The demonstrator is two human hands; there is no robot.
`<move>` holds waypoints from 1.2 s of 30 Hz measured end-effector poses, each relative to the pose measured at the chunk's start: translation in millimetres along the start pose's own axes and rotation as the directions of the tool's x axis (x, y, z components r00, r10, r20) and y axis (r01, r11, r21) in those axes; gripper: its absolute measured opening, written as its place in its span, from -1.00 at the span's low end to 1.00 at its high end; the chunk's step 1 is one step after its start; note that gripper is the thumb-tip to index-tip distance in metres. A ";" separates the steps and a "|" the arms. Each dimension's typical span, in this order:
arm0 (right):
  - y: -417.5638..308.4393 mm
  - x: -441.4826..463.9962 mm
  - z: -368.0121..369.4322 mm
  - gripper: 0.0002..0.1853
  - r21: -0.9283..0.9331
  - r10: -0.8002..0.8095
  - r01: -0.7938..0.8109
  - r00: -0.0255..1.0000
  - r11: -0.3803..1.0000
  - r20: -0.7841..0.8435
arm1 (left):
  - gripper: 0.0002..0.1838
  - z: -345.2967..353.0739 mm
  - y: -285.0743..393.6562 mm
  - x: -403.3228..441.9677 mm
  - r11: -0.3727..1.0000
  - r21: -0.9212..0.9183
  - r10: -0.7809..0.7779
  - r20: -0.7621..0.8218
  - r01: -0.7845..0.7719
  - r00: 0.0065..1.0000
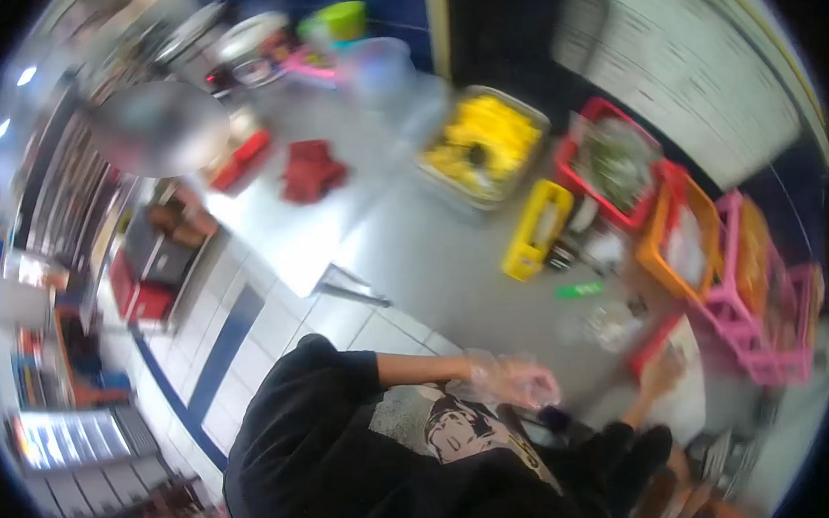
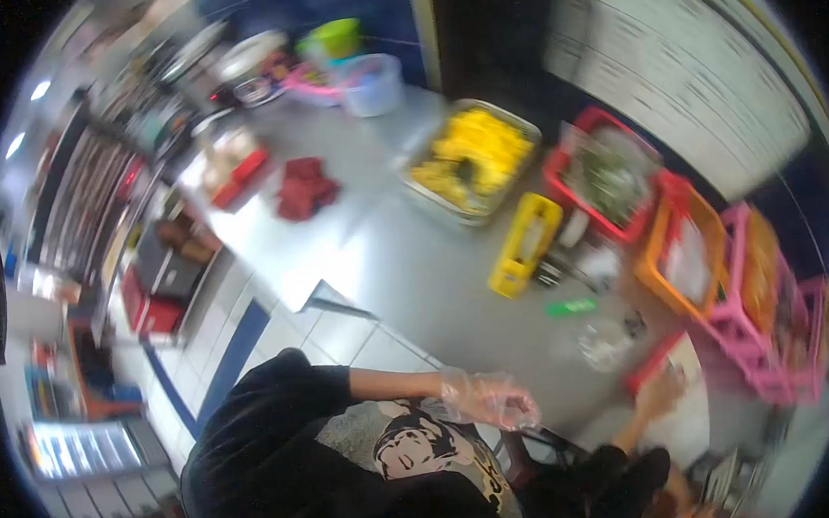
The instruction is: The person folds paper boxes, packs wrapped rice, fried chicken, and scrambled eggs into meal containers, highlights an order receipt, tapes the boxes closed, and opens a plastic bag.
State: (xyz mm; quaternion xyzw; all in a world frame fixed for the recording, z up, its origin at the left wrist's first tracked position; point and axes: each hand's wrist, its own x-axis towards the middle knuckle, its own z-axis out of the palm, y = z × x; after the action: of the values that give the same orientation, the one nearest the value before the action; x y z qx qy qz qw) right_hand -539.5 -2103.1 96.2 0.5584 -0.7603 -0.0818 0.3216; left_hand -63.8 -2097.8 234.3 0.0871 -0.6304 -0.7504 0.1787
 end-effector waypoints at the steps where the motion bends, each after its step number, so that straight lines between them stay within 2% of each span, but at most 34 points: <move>1: 6.3 -0.1 -9.4 -0.46 0.003 0.085 -0.086 0.996 0.996 0.036 | -0.60 -12.3 18.3 -42.2 0.983 0.154 -0.086 -0.086 0.099 0.993; 2: 2.6 3.4 -26.1 -0.48 0.044 0.183 -0.186 0.981 0.982 0.068 | -0.60 -23.6 22.5 -84.4 0.981 0.167 -0.072 -0.143 0.095 0.987; 4: -2.2 12.1 -62.3 -0.52 0.125 0.345 -0.348 0.938 0.929 0.040 | -0.71 -51.3 16.8 -171.9 0.997 -0.067 -0.004 -0.509 -0.035 0.861; 5: -10.6 16.7 -84.2 -0.53 0.202 0.415 -0.405 0.910 0.892 -0.010 | -0.71 -62.0 16.9 -218.6 0.998 -0.050 0.009 -0.537 -0.043 0.843; 6: -23.3 20.0 -109.9 -0.55 0.310 0.479 -0.435 0.875 0.845 -0.076 | -0.73 -68.0 18.2 -264.3 0.975 0.002 0.165 -0.667 -0.221 0.727; 7: -50.8 26.5 -137.2 -0.57 0.467 0.513 -0.397 0.845 0.790 -0.149 | -0.74 -72.7 22.6 -311.1 0.922 0.074 0.297 -0.766 -0.381 0.570; 9: -141.5 38.8 -205.4 -0.61 0.765 0.520 -0.191 0.828 0.615 -0.211 | -0.79 -75.7 42.3 -403.0 0.951 0.154 0.248 -0.899 -0.269 0.361; 11: -289.1 37.7 -295.2 -0.64 0.938 0.385 0.028 0.907 0.346 -0.169 | -0.84 -79.7 48.7 -479.2 0.966 0.106 0.151 -0.972 -0.237 0.180; 12: -371.2 27.3 -357.5 -0.71 0.940 0.308 0.145 0.920 0.310 -0.243 | -0.84 -79.8 49.1 -512.6 0.958 0.156 0.177 -0.982 -0.240 0.069; 13: -444.8 11.5 -410.6 -0.75 0.995 0.137 -0.078 0.988 0.067 0.068 | -0.83 -82.8 50.0 -545.5 0.950 0.206 0.201 -0.979 -0.234 -0.044; 14: -513.0 -12.1 -477.9 -0.77 0.997 0.044 -0.064 0.997 -0.036 0.066 | -0.83 -84.1 48.2 -576.1 0.949 0.203 0.195 -0.979 -0.241 -0.055; 15: -565.0 -32.7 -535.5 -0.77 0.946 -0.213 -0.223 0.961 -0.234 0.174 | -0.81 -85.1 44.9 -604.6 0.966 0.172 0.141 -0.977 -0.195 -0.163; 16: -625.3 -57.3 -541.1 -0.78 0.937 -0.351 -0.206 0.931 -0.283 0.099 | -0.79 -89.7 45.5 -628.2 0.979 0.140 0.095 -0.958 -0.151 -0.271; 17: -664.2 -79.7 -580.7 -0.78 0.919 -0.510 -0.228 0.859 -0.323 0.034 | -0.79 -94.3 49.9 -646.5 0.977 0.146 0.098 -0.954 -0.154 -0.285; 18: -692.0 -98.2 -621.7 -0.79 0.903 -0.608 -0.236 0.793 -0.358 -0.033 | -0.78 -101.1 55.9 -661.8 0.977 0.140 0.078 -0.935 -0.158 -0.345; 19: -724.2 -117.7 -652.1 -0.79 0.865 -0.734 -0.344 0.678 -0.364 -0.039 | -0.76 -113.3 62.5 -683.3 0.977 0.134 0.057 -0.914 -0.165 -0.402; 21: -778.4 -140.5 -699.8 -0.80 0.859 -0.871 -0.374 0.469 -0.348 -0.149 | -0.75 -147.2 76.7 -722.9 0.970 0.165 0.073 -0.897 -0.178 -0.436; 23: -838.0 -160.9 -720.0 -0.80 0.826 -0.927 -0.446 0.300 -0.344 -0.224 | -0.74 -192.6 88.3 -770.8 0.963 0.203 0.102 -0.882 -0.176 -0.461; 25: -888.4 -161.6 -744.6 -0.81 0.808 -0.947 -0.493 0.180 -0.322 -0.268 | -0.61 -247.9 100.1 -820.1 0.926 0.352 0.260 -0.857 -0.136 -0.445; 26: -919.1 -161.9 -749.4 -0.83 0.804 -0.952 -0.511 0.136 -0.304 -0.273 | -0.61 -278.8 106.4 -847.0 0.928 0.349 0.262 -0.858 -0.128 -0.441; 27: -946.1 -155.8 -760.1 -0.83 0.798 -0.954 -0.523 0.136 -0.300 -0.269 | -0.51 -313.0 118.5 -876.8 0.915 0.402 0.381 -0.829 0.039 -0.409; 28: -973.6 -146.8 -770.5 -0.83 0.826 -0.953 -0.481 0.086 -0.294 -0.289 | -0.40 -349.9 131.9 -906.3 0.869 0.452 0.494 -0.794 0.201 -0.353; 29: -1001.3 -139.6 -784.9 -0.82 0.845 -0.950 -0.446 0.042 -0.294 -0.309 | -0.32 -387.0 153.6 -935.4 0.834 0.420 0.522 -0.810 0.357 -0.267; 30: -1021.6 -123.2 -808.3 -0.82 0.852 -0.940 -0.407 0.051 -0.329 -0.338 | -0.25 -423.9 176.8 -962.8 0.773 0.390 0.530 -0.830 0.500 -0.173; 32: -1057.8 -91.9 -846.2 -0.82 0.864 -0.943 -0.380 0.100 -0.330 -0.317 | -0.24 -492.7 238.1 -1006.2 0.581 0.265 0.488 -0.870 0.769 -0.069; 33: -1072.2 -78.4 -860.1 -0.82 0.883 -0.947 -0.342 0.128 -0.321 -0.294 | -0.24 -528.7 260.1 -1025.5 0.583 0.276 0.480 -0.876 0.764 -0.050; 34: -1086.1 -65.1 -869.9 -0.82 0.851 -0.948 -0.418 0.166 -0.317 -0.271 | -0.26 -566.4 279.5 -1042.8 0.471 0.290 0.521 -0.854 0.833 0.003; 35: -1093.3 -48.4 -883.5 -0.82 0.852 -0.948 -0.421 0.191 -0.313 -0.254 | -0.27 -607.0 297.7 -1059.1 0.348 0.307 0.561 -0.826 0.886 0.066; 36: -1094.5 -28.9 -900.1 -0.83 0.838 -0.900 -0.391 0.364 -0.381 -0.240 | -0.29 -648.5 314.8 -1073.9 0.310 0.300 0.553 -0.829 0.902 0.085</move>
State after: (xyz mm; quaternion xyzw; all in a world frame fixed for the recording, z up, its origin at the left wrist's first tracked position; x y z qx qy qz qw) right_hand 859.6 -2262.9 257.4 0.6769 -0.2640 0.1820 -0.6626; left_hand 1205.9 -2329.8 317.1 0.7450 -0.5897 0.0157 0.3114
